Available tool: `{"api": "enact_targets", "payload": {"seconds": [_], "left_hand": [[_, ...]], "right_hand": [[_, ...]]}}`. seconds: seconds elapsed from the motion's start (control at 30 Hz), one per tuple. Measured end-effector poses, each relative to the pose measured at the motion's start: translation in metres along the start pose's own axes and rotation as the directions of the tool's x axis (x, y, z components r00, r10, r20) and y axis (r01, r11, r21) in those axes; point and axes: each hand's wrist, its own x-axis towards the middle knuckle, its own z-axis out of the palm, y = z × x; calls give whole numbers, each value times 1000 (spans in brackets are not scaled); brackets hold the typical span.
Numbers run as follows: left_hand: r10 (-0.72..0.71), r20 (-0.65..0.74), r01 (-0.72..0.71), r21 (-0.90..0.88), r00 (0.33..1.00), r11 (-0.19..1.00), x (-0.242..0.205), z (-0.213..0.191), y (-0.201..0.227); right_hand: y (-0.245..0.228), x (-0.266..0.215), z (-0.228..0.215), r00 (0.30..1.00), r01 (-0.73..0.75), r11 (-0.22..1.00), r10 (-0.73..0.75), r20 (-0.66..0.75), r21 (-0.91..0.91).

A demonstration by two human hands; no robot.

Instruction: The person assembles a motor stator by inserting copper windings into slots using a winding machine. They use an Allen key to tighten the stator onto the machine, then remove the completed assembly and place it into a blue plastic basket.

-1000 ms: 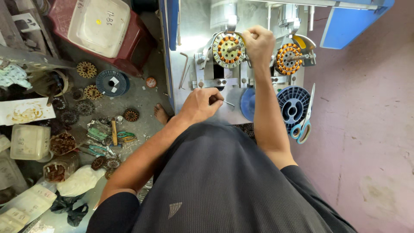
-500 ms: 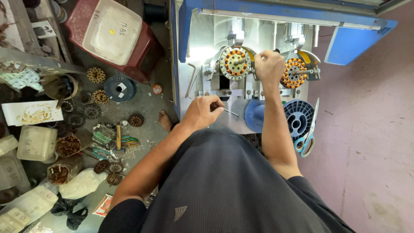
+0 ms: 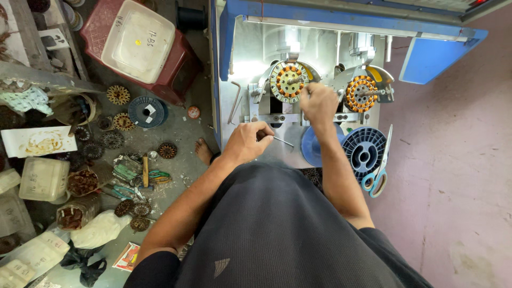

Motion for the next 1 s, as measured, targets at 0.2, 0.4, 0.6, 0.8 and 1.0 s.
{"api": "enact_targets", "payload": {"seconds": [0.2,0.4,0.6,0.8,1.0], "left_hand": [[50,20,-50,3,999,999,4,12,-5],[52,15,-52,6,999,999,0,13,0],[21,75,-23,34,997,999,4,30,-15],[-24,95,17,69,995,997,22,64,-67],[-63,-17,65,198,998,978,49,125,-130]], "right_hand": [[9,35,28,981,-150,986,139,137,74],[13,11,15,957,-291,886,265,122,361],[-13,-68,26,917,-256,946,173,358,198],[14,-154,37,802,-273,960,263,536,-62],[52,-193,57,819,-315,929,163,550,194]]}}
